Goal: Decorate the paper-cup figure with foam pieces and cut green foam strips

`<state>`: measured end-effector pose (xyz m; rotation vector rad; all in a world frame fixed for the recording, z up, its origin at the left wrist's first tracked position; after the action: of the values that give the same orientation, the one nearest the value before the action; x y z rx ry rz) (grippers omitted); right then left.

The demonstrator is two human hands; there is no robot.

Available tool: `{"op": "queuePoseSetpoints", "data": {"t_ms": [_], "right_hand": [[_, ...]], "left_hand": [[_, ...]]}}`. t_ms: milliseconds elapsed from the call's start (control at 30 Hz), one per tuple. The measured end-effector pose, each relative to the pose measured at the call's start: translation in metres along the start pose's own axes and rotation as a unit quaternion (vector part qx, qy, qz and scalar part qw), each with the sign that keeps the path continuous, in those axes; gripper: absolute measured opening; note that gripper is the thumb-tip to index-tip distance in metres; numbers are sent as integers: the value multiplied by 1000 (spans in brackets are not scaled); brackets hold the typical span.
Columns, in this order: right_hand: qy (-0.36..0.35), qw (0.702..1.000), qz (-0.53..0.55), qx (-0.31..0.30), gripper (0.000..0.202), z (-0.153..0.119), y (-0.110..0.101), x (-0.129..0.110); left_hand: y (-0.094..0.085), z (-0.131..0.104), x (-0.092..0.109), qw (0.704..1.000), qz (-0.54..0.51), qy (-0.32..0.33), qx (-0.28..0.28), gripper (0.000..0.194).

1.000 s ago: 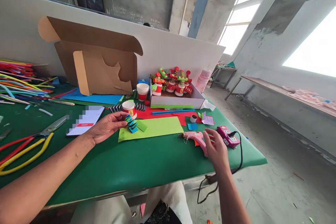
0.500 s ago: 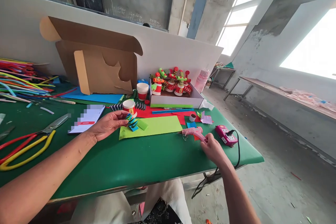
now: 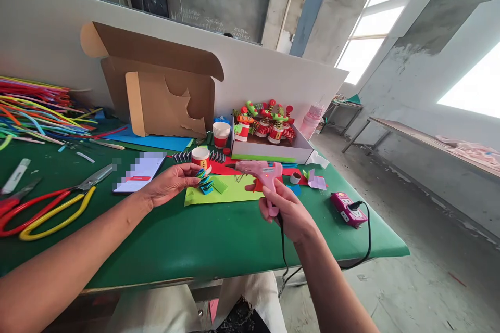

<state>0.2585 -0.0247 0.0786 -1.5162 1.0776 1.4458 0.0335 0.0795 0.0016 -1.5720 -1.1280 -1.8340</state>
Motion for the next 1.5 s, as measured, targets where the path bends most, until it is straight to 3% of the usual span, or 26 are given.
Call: {"op": "queuePoseSetpoints", "data": {"t_ms": [133,333,1500], "right_hand": [[-17,997,-61,-32,37,13,21,-12],[-3,992,-114,-61,29,29,39,-9],[7,955,-288,-75,14,48,40,-10]], "left_hand": [[-1,0,-1,1000,11,-7,-7,44],[0,0,-1,1000,19,-10,-7,45],[4,0,0,994,104,-12,-7,56]]}}
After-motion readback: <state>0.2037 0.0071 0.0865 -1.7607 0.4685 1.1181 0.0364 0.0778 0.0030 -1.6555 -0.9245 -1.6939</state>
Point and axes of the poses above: each hand's wrist, its own z-axis towards the middle knuckle, its own y-axis out of the palm, x = y × z, the point moved 9 cm from there along z, towards the middle knuckle, and after that the axes turned 12 degrees about -x, right-handed, at the moved point
